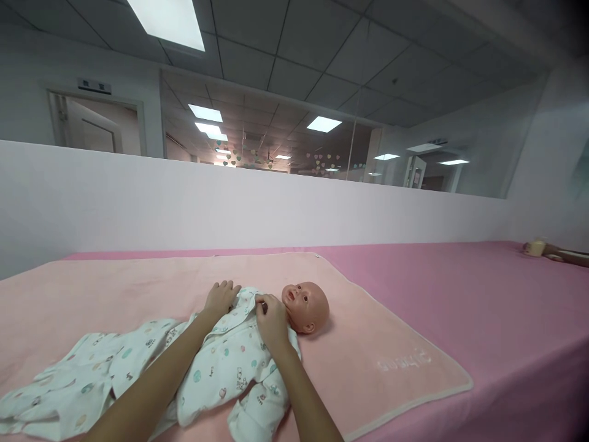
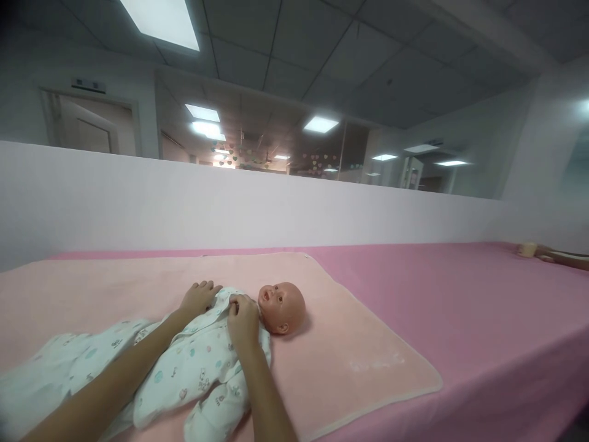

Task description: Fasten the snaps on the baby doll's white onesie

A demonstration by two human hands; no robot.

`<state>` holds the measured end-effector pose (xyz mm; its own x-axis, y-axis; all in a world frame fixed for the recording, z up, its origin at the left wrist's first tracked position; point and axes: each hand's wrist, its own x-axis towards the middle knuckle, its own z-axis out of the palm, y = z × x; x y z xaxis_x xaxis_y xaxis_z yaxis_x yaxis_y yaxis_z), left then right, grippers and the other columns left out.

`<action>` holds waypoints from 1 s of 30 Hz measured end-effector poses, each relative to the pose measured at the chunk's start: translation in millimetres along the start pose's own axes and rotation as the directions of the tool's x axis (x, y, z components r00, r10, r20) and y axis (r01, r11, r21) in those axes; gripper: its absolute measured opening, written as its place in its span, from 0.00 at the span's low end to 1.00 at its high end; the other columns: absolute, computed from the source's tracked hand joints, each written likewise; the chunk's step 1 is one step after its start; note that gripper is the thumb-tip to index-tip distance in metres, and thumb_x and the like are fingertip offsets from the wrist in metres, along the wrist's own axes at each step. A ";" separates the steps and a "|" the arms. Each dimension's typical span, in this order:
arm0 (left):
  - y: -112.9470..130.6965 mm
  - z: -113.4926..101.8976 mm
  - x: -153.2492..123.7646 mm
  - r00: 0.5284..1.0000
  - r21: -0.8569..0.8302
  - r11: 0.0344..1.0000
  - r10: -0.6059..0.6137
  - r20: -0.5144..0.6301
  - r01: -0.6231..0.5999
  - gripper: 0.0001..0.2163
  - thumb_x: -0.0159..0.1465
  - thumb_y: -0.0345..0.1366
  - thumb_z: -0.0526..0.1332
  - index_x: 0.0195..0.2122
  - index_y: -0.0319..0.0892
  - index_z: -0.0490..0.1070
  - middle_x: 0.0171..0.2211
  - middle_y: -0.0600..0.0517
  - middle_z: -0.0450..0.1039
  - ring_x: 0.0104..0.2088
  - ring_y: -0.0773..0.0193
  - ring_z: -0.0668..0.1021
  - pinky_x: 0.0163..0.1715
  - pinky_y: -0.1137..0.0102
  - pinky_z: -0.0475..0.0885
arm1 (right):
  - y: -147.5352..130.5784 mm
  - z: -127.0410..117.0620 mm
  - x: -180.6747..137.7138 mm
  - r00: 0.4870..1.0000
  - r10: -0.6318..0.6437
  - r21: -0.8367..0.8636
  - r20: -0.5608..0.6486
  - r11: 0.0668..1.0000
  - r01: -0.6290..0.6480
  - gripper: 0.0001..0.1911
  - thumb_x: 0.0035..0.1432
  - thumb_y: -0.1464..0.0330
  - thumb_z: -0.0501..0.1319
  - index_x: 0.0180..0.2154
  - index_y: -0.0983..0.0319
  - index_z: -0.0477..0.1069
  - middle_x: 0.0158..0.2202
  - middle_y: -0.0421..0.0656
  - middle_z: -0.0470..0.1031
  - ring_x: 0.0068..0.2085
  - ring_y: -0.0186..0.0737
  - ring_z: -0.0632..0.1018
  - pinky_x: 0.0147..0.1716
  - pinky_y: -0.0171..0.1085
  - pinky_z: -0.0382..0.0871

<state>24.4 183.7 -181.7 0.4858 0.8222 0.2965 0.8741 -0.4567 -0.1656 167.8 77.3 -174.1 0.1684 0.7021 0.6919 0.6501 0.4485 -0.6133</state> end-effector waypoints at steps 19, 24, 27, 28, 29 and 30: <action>29.6 -55.3 -32.9 0.887 -0.212 0.975 -0.158 -0.434 0.071 0.17 0.49 0.23 0.51 0.40 0.41 0.64 0.42 0.48 0.69 0.42 0.57 0.69 0.46 0.65 0.57 | -1.4 -1.4 -2.2 0.997 0.009 -0.041 -0.081 0.999 -0.012 0.14 0.48 0.79 0.48 0.33 0.60 0.67 0.32 0.42 0.69 0.34 0.38 0.71 0.33 0.36 0.65; 36.1 -59.6 -51.6 0.912 -0.275 0.961 -0.127 -0.389 0.017 0.18 0.48 0.24 0.52 0.40 0.43 0.65 0.40 0.49 0.71 0.41 0.57 0.70 0.44 0.65 0.57 | 1.4 1.3 -3.1 0.987 0.005 -0.041 -0.159 0.999 -0.012 0.18 0.49 0.80 0.47 0.40 0.61 0.65 0.36 0.45 0.68 0.36 0.39 0.71 0.36 0.37 0.65; 32.7 -56.7 -64.5 0.937 -0.356 0.933 -0.172 -0.304 0.056 0.17 0.50 0.29 0.54 0.42 0.43 0.63 0.42 0.49 0.70 0.42 0.56 0.70 0.42 0.65 0.58 | 1.5 1.7 -3.7 0.992 -0.008 -0.047 -0.123 0.999 0.002 0.22 0.50 0.80 0.46 0.46 0.61 0.64 0.38 0.46 0.69 0.38 0.40 0.72 0.38 0.37 0.66; 30.9 -55.7 -67.7 0.941 -0.392 0.916 -0.203 -0.269 0.085 0.16 0.51 0.30 0.54 0.43 0.43 0.62 0.42 0.50 0.70 0.42 0.56 0.70 0.41 0.65 0.59 | 1.0 1.1 -3.8 0.995 -0.014 -0.056 -0.098 0.998 0.008 0.23 0.50 0.80 0.45 0.47 0.61 0.63 0.40 0.47 0.69 0.39 0.40 0.72 0.39 0.37 0.66; 29.1 -54.9 -70.1 0.944 -0.429 0.896 -0.235 -0.233 0.117 0.16 0.52 0.31 0.54 0.43 0.43 0.62 0.42 0.50 0.70 0.42 0.56 0.71 0.41 0.65 0.59 | 0.3 0.1 -3.9 0.997 -0.020 -0.070 -0.073 0.997 0.015 0.25 0.49 0.81 0.45 0.48 0.61 0.64 0.42 0.47 0.69 0.41 0.40 0.72 0.40 0.37 0.66; 27.5 -54.2 -71.6 0.945 -0.463 0.874 -0.261 -0.197 0.145 0.16 0.52 0.32 0.54 0.44 0.43 0.61 0.42 0.50 0.70 0.42 0.57 0.71 0.40 0.66 0.60 | -0.3 -1.1 -3.9 0.998 -0.026 -0.088 -0.048 0.996 0.021 0.27 0.48 0.81 0.45 0.49 0.60 0.64 0.45 0.48 0.68 0.43 0.40 0.72 0.41 0.37 0.65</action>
<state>13.6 93.9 -156.5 0.2309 0.8295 0.5086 0.8353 -0.4371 0.3336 167.8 73.9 -176.1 0.1874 0.6628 0.7250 0.7166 0.4126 -0.5624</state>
